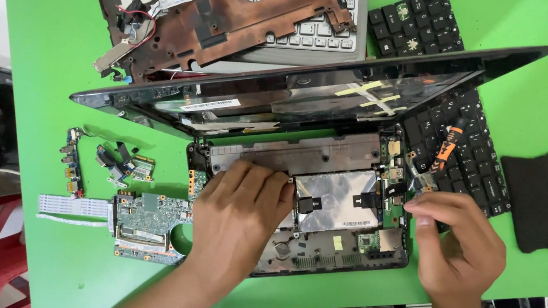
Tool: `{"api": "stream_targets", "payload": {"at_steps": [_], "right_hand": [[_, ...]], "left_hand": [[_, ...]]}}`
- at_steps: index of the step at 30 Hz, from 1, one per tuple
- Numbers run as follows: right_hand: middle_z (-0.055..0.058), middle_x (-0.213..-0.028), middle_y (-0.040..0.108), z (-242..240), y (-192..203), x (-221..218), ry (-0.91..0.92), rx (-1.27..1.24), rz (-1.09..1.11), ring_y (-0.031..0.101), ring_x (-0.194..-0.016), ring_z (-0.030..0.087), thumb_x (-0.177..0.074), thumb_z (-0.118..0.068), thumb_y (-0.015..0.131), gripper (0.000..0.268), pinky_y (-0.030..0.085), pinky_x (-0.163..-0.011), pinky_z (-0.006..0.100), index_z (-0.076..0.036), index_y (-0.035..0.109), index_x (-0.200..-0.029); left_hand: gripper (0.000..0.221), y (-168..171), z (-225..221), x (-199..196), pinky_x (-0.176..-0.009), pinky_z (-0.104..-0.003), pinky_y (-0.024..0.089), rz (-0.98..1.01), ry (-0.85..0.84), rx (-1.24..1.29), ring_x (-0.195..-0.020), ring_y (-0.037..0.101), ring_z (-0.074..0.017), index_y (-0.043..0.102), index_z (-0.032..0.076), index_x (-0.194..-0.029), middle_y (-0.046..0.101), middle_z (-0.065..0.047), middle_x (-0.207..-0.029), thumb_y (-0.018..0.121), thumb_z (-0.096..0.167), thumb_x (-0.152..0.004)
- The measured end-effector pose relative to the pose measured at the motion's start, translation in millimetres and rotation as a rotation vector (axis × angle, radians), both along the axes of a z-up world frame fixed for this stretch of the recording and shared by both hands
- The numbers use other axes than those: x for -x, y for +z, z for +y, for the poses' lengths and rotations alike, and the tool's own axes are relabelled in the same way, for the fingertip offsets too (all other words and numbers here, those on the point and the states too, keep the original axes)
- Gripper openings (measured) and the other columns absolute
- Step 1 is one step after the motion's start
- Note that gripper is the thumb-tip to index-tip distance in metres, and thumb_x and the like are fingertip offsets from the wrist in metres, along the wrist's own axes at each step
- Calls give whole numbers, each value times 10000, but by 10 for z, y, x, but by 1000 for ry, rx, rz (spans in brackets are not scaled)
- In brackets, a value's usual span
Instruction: Disassembling a laptop by removing internal screws and extracting the hard drive and motherboard.
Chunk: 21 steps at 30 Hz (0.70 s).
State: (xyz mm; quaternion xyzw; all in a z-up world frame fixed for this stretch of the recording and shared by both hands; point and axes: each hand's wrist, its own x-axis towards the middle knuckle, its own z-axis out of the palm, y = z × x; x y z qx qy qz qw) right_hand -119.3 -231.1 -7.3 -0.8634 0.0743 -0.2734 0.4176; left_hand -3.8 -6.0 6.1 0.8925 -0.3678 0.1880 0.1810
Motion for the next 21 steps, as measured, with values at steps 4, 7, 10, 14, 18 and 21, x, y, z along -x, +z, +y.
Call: {"api": "stream_targets", "payload": {"at_steps": [4, 7, 10, 14, 18, 21], "right_hand": [[248, -894, 667, -12, 9, -1, 18, 10, 15, 665, -819, 311, -965, 67, 558, 124, 524, -762, 350, 83, 668, -911], [236, -903, 679, -8, 7, 5, 20, 18, 30, 677, -838, 304, -972, 53, 572, 121, 540, -786, 352, 67, 678, -915], [232, -904, 677, -3, -1, -2, 31, 5, 30, 672, -835, 298, -977, 50, 565, 126, 536, -778, 347, 62, 681, -929], [140, -992, 717, -81, -159, 18, 107, 231, 52, 681, -912, 260, -932, -63, 674, 89, 516, -858, 374, -26, 703, -1008], [44, -1168, 654, -103, -259, -2, 202, 517, 136, 596, -1049, 230, -875, -266, 805, 371, 380, -939, 413, -148, 695, -1209], [69, -1164, 672, -56, -220, -16, 182, 501, 149, 609, -1090, 255, -862, -211, 786, 384, 404, -959, 420, -109, 700, -1223]], "left_hand": [[86, 12, -12, 31, -664, -373, 516, 107, 31, 18, -820, 594, -233, 747, 94, -864, 651, -26, -814, 795, 142, -918], [105, 4, 2, 27, -676, -395, 472, 91, 63, -23, -847, 567, -256, 758, 106, -867, 634, -26, -789, 799, 186, -923], [79, 12, 20, -13, -652, -398, 470, 212, 1, 76, -820, 536, -262, 750, 91, -891, 631, -17, -809, 760, 148, -945], [95, -23, 41, -51, -665, -406, 473, 304, -19, 144, -810, 536, -268, 743, 80, -870, 664, -18, -823, 770, 157, -918], [71, 12, 45, -96, -692, -354, 462, 442, -36, 294, -766, 521, -220, 729, 101, -835, 665, 18, -765, 793, 118, -862], [54, 32, 74, -124, -753, -358, 487, 493, -77, 318, -804, 569, -216, 745, 99, -863, 720, 11, -838, 791, 127, -857]]}}
